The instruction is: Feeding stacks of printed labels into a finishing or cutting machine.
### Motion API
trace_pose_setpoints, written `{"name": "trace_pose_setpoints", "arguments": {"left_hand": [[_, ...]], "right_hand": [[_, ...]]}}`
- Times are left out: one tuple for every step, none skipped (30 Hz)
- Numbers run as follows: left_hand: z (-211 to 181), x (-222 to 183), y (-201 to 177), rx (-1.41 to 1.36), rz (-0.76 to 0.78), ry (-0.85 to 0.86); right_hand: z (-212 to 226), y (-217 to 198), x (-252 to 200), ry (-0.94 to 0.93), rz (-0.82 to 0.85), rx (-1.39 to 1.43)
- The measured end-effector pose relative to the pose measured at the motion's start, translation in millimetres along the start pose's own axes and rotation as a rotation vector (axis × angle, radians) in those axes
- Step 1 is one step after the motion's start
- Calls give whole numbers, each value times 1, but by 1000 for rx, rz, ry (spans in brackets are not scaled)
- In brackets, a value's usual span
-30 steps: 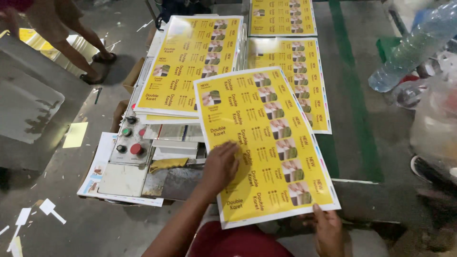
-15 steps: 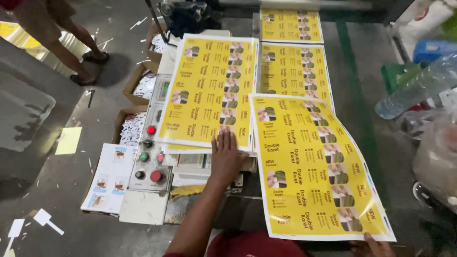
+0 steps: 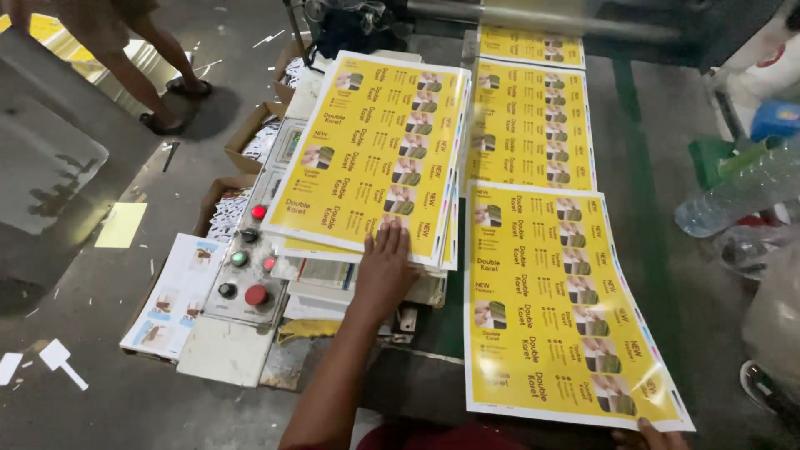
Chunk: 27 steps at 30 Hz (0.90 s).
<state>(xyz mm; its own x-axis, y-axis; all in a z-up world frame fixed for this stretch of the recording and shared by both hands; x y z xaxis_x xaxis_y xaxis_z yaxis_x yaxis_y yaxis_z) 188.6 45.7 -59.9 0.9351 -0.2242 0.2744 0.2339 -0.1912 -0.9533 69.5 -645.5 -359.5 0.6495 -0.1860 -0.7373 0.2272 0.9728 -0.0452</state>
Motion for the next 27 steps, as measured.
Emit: {"name": "trace_pose_setpoints", "arguments": {"left_hand": [[2, -1, -2, -24, -75, 3], [0, 0, -3, -26, -58, -3], [-1, 0, -4, -19, -59, -35], [1, 1, -7, -6, -63, -65], [-5, -8, -13, -3, -48, -68], [-10, -10, -18, -10, -9, -86], [-14, -13, -23, -17, 30, -104], [-17, -17, -24, -13, 31, -110], [-22, -21, -32, 7, -52, -77], [-25, -26, -42, 32, -134, -43], [-25, -31, -39, 38, -131, -48], [-26, -29, -37, 46, -128, -28], [-26, -27, -35, 54, -126, -8], [-28, -25, -36, 57, -125, 3], [-27, -23, -36, 47, -105, -17], [-26, -24, -33, 34, -82, -38], [-26, -28, -30, 33, -79, -28], [-26, -29, -35, 59, -149, 12], [-25, -29, -40, 86, -219, 52], [-26, -28, -42, 87, -234, 54], [-25, -26, -43, 101, -227, 43], [-26, -30, -40, 111, -213, 26], [-25, -30, -44, 108, -220, 21], [-27, -29, -47, 111, -218, 55], [-28, -28, -50, 115, -217, 89], [-27, -29, -55, 112, -226, 93], [-26, -29, -57, 154, -204, 117]], "right_hand": [[13, 18, 1, 15, -10, -7], [17, 39, -30, 33, -10, -11], [27, 55, -62, -45, -73, 10], [38, 75, -93, -126, -132, 34], [50, 100, -123, -112, -129, 33], [62, 118, -157, -63, -185, -5], [71, 134, -199, -14, -241, -44], [62, 131, -197, -13, -235, -47], [56, 130, -197, -37, -210, 0], [49, 131, -198, -59, -181, 49], [44, 133, -198, -56, -173, 48], [43, 141, -198, -84, -111, 62], [44, 149, -197, -112, -49, 77], [43, 151, -180, -112, -51, 88], [47, 159, -165, -178, -6, 87], [49, 164, -152, -241, 36, 83], [54, 171, -152, -239, 30, 91], [69, 183, -148, -259, 50, 74], [84, 195, -146, -278, 70, 57], [93, 200, -134, -293, 71, 58], [101, 205, -121, -282, 79, 79], [104, 208, -108, -262, 87, 94], [115, 210, -120, -269, 87, 87], [118, 211, -131, -205, 46, 15], [122, 212, -142, -141, 5, -57], [121, 203, -170, -150, 1, -55], [116, 186, -196, -106, -137, -71]]}}
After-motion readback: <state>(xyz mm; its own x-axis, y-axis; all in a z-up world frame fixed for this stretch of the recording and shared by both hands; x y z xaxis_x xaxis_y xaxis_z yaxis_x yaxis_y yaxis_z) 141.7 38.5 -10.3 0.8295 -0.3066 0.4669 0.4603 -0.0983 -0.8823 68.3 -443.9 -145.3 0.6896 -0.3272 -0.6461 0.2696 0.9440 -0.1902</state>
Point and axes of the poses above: each hand's wrist, its own x-axis towards the middle knuckle, its own y-axis out of the palm, z = x × y, the point moved 8 cm from there along x, towards the middle knuckle, and after that the axes turned 13 degrees about y, right-handed, at the moved point
